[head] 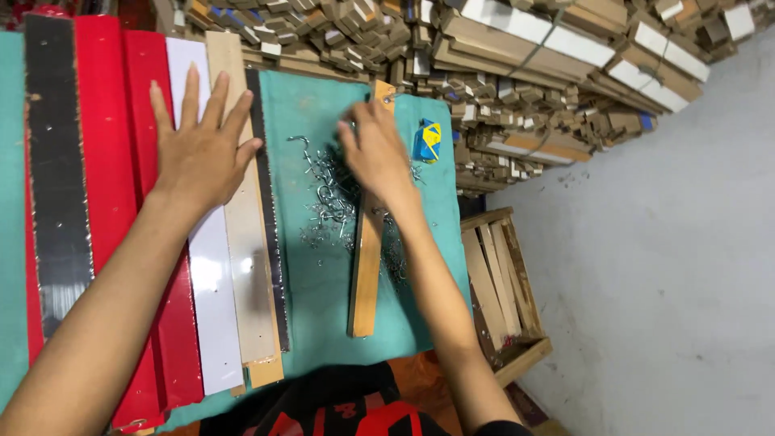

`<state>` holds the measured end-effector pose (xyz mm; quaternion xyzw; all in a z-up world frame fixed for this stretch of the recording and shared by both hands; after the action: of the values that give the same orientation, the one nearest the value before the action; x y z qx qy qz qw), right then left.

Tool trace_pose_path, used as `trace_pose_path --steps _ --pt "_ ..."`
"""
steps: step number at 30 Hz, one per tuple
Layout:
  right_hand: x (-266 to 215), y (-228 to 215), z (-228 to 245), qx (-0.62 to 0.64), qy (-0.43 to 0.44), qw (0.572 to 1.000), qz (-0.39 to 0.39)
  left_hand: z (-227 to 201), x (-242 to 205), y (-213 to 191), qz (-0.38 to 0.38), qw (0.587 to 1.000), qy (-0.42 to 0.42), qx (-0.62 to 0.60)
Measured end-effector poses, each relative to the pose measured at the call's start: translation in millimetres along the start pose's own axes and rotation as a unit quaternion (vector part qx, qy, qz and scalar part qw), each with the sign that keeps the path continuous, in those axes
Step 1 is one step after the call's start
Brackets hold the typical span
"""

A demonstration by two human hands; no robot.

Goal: Attaching small metal hooks to a wooden strip for frame assembly

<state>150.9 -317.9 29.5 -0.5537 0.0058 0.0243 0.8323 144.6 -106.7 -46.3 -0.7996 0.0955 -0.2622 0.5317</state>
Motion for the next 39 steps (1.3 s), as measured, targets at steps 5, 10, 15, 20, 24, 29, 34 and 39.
trace_pose_path --steps 5,10,15,20,24,29,34,39 --pt "-23 -9 -72 -0.056 0.228 0.971 0.043 2 3 0 0.024 1.0 -0.005 -0.019" --pt "-27 10 -93 -0.012 0.276 0.953 0.123 -6 1 -13 0.01 0.999 0.005 -0.048" --pt "-23 20 -101 -0.002 0.255 0.961 0.107 -6 0 -11 -0.004 0.999 0.016 -0.045" --pt "-24 27 -101 0.025 0.242 0.97 0.032 -1 2 -6 -0.002 1.0 0.004 -0.014" --pt "-22 29 -106 0.031 0.252 0.967 -0.009 -3 -2 -7 -0.026 0.999 0.021 -0.023" --pt "-24 25 -92 0.084 0.253 0.964 0.025 -4 -3 -6 -0.034 0.999 0.026 -0.01" --pt "-12 44 -114 0.218 0.247 0.942 0.071 -2 -5 -4 -0.042 0.999 0.028 -0.009" --pt "-3 42 -109 0.359 0.243 0.9 0.036 0 1 -1 0.021 0.999 -0.015 -0.043"
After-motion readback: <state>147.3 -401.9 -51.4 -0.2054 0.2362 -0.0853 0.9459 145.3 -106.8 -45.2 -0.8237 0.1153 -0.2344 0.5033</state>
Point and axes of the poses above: each hand's wrist, its own x-axis towards the middle knuckle, its own y-axis out of the palm, z = x × y, the point moved 8 cm from there along x, towards the middle knuckle, and after that the axes turned 8 degrees about y, right-handed, at the moved point
